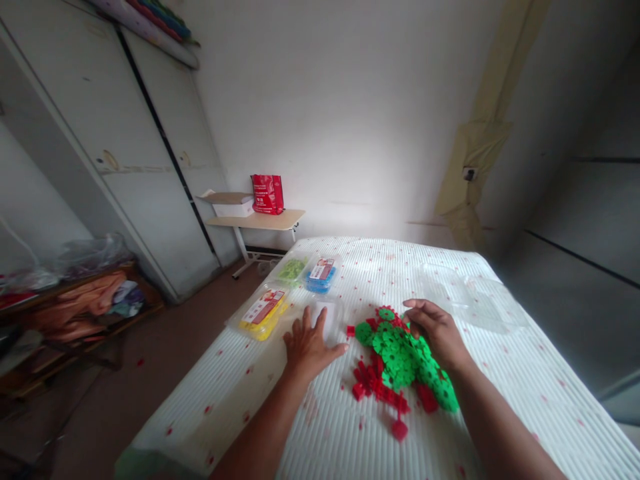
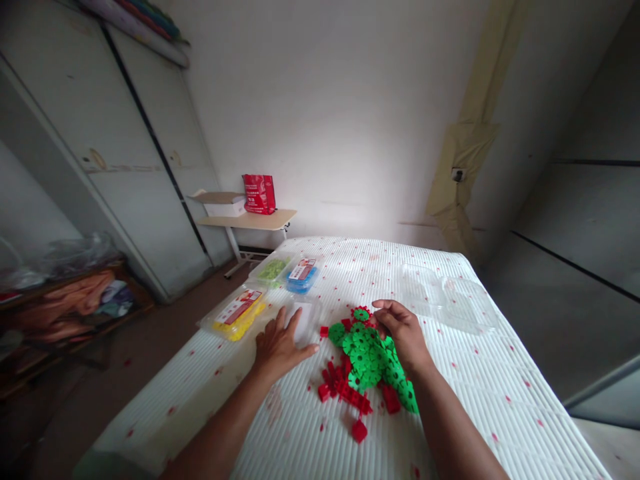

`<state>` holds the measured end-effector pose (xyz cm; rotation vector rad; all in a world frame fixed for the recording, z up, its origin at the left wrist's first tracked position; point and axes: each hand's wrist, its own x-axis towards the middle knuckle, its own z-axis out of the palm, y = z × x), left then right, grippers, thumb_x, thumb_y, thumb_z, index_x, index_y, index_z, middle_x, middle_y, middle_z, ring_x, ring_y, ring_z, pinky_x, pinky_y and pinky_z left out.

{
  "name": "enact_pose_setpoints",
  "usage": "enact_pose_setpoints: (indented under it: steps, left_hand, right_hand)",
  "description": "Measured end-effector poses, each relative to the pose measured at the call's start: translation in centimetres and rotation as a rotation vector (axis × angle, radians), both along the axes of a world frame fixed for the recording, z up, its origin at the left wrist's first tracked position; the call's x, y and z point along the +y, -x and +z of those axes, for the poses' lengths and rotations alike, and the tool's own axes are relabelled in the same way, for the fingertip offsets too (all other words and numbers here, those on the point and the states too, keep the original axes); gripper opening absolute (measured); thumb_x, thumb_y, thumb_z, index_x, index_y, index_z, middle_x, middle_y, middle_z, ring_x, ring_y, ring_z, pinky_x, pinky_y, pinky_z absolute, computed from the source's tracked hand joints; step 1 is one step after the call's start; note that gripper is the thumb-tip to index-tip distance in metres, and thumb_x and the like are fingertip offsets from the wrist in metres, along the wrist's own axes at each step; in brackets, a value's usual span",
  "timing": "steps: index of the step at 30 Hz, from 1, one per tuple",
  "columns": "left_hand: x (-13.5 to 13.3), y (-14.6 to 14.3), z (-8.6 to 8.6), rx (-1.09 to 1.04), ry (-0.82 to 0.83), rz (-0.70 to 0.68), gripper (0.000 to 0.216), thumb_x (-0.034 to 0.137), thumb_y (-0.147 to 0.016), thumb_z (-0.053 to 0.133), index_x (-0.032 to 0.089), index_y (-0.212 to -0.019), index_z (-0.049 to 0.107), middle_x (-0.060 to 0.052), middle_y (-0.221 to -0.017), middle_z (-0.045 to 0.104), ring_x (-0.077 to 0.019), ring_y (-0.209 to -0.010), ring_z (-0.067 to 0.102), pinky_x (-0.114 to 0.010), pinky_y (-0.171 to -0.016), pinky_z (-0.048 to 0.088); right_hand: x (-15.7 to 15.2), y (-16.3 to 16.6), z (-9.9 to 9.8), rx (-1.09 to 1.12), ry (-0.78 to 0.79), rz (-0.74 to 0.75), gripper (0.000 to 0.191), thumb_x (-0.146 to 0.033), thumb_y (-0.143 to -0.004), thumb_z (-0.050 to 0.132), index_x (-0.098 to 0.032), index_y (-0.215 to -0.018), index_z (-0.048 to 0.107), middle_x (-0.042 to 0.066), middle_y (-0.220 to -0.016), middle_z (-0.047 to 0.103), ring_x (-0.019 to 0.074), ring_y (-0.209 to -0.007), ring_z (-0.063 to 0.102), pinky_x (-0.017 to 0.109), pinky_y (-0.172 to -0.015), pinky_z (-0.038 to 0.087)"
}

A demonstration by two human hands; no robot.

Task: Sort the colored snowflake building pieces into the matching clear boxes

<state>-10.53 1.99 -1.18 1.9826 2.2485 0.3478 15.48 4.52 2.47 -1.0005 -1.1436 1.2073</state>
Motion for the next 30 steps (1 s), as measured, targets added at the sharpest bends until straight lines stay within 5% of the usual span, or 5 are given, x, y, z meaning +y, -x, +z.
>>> enact_pose_setpoints:
  steps: [10, 17, 22, 26, 30]
  left_hand:
    - [-0.5, 0.2, -0.3, 0.035, 0.005, -0.029, 0.082, 0.051, -0.065, 0.059, 0.024, -0.139, 0.039, -0.018, -0.149, 0.028, -0.0419, -0.125, 0.036, -0.056, -0.095, 0.03]
    - [-2.6, 1.8, -0.6, 0.068, -0.003, -0.049, 0.083, 0.05, -0.063, 0.062, 0.027, -0.139, 0.039, -0.014, -0.15, 0.028, -0.0373, -0.126, 0.037, -0.051, -0.099, 0.029]
    - [-3.5, 1.7, -0.6, 0.037, 0.003, -0.04, 0.096, 0.059, -0.056, 0.068, 0.029, -0.141, 0.036, -0.014, -0.152, 0.024, -0.042, -0.133, 0.028, -0.06, -0.102, 0.022]
    - [-5.0, 1.5, 0.2, 0.008, -0.228, -0.052, 0.078, 0.054, -0.063, 0.069, 0.028, -0.133, 0.047, -0.012, -0.143, 0.04, -0.0383, -0.129, 0.036, -0.058, -0.103, 0.028]
    - [-6.1, 4.9, 1.4, -0.129, -0.702, 0.047, 0.037, 0.038, -0.077, 0.061, 0.023, -0.111, 0.059, -0.01, -0.114, 0.057, -0.0261, -0.11, 0.053, -0.042, -0.096, 0.044]
  right_hand:
    - [-0.2, 0.1, 0.3, -0.006, 0.02, -0.009, 0.03, -0.038, -0.068, 0.073, -0.017, -0.087, 0.064, -0.001, -0.063, 0.062, 0.0079, -0.044, 0.045, 0.023, -0.045, 0.035]
    - [-0.2, 0.3, 0.3, -0.027, 0.02, -0.017, 0.032, -0.04, -0.066, 0.073, -0.017, -0.087, 0.064, 0.0, -0.063, 0.062, 0.0088, -0.045, 0.045, 0.024, -0.045, 0.036]
    - [-0.2, 0.4, 0.1, -0.053, 0.023, 0.005, 0.03, -0.039, -0.068, 0.072, -0.017, -0.087, 0.064, -0.001, -0.064, 0.062, 0.0088, -0.046, 0.045, 0.024, -0.047, 0.035]
    - [-0.1, 0.0, -0.1, -0.082, 0.026, -0.016, 0.029, -0.039, -0.07, 0.071, -0.018, -0.089, 0.064, -0.001, -0.066, 0.062, 0.0088, -0.048, 0.045, 0.025, -0.049, 0.035]
    - [0.0, -0.2, -0.2, -0.094, 0.027, -0.035, 0.03, -0.039, -0.07, 0.071, -0.017, -0.09, 0.064, -0.001, -0.063, 0.059, 0.0091, -0.048, 0.044, 0.025, -0.049, 0.034]
